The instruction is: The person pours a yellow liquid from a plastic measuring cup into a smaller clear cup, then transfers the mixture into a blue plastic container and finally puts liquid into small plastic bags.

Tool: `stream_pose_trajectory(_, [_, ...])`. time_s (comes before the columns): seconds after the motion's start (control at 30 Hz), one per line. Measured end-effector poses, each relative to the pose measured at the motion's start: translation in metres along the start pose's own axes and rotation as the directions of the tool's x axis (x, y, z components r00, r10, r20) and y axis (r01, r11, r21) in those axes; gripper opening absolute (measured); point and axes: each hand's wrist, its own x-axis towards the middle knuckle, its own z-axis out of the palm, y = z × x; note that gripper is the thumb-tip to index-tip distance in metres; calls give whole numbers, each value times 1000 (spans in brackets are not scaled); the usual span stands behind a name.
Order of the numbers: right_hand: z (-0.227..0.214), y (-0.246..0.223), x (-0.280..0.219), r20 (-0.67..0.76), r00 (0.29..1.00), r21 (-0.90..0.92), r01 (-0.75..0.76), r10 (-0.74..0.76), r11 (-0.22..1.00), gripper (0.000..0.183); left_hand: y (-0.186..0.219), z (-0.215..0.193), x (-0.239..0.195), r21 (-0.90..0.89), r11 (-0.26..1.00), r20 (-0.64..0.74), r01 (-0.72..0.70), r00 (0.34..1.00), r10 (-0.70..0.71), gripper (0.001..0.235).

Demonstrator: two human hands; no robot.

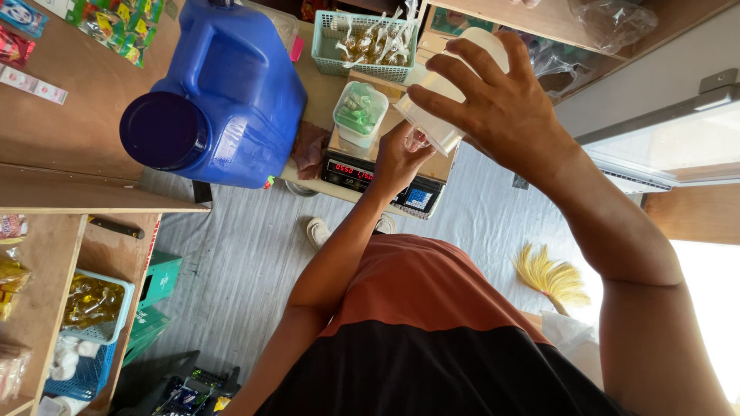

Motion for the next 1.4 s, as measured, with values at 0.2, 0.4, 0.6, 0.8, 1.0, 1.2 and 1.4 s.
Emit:
stream_pose_trajectory(0.2, [0, -1, 1, -1, 1000, -37, 9, -9, 999, 66, -2, -1, 0, -39, 999, 7, -5, 1000, 6, 27])
stream_pose_trajectory(0.4, [-1, -1, 2, 5, 1000, -41, 16, -16, 999, 69, -1, -1, -1, -24, 1000, 6, -3, 1000, 3, 28])
stream_pose_trajectory(0.6, [-3, 0, 2, -1, 1000, -14, 14, -14, 1000, 70, 2, -1, 0, -8, 1000, 10, -3, 1000, 3, 28])
stream_pose_trajectory(0.8, [0, 0, 1, -28, 999, -26, 23, -23, 999, 67, -7, 0, -1, 14, 1000, 7, -1, 1000, 1, 26])
stream_pose_trajectory(1.0, [-1, 1, 1, -43, 999, -43, 22, -24, 999, 63, -1, -1, 0, -5, 1000, 4, -7, 1000, 7, 25])
stream_pose_trajectory(1.2, [-4, 1, 2, -33, 999, 30, 5, -4, 1000, 68, -7, 0, 0, -4, 1000, 0, 1, 1000, -1, 24])
stream_pose_trajectory(1.4, [0, 3, 1, -34, 999, -9, 13, -14, 1000, 64, -4, 1, 1, -120, 993, 20, -1, 1000, 3, 25])
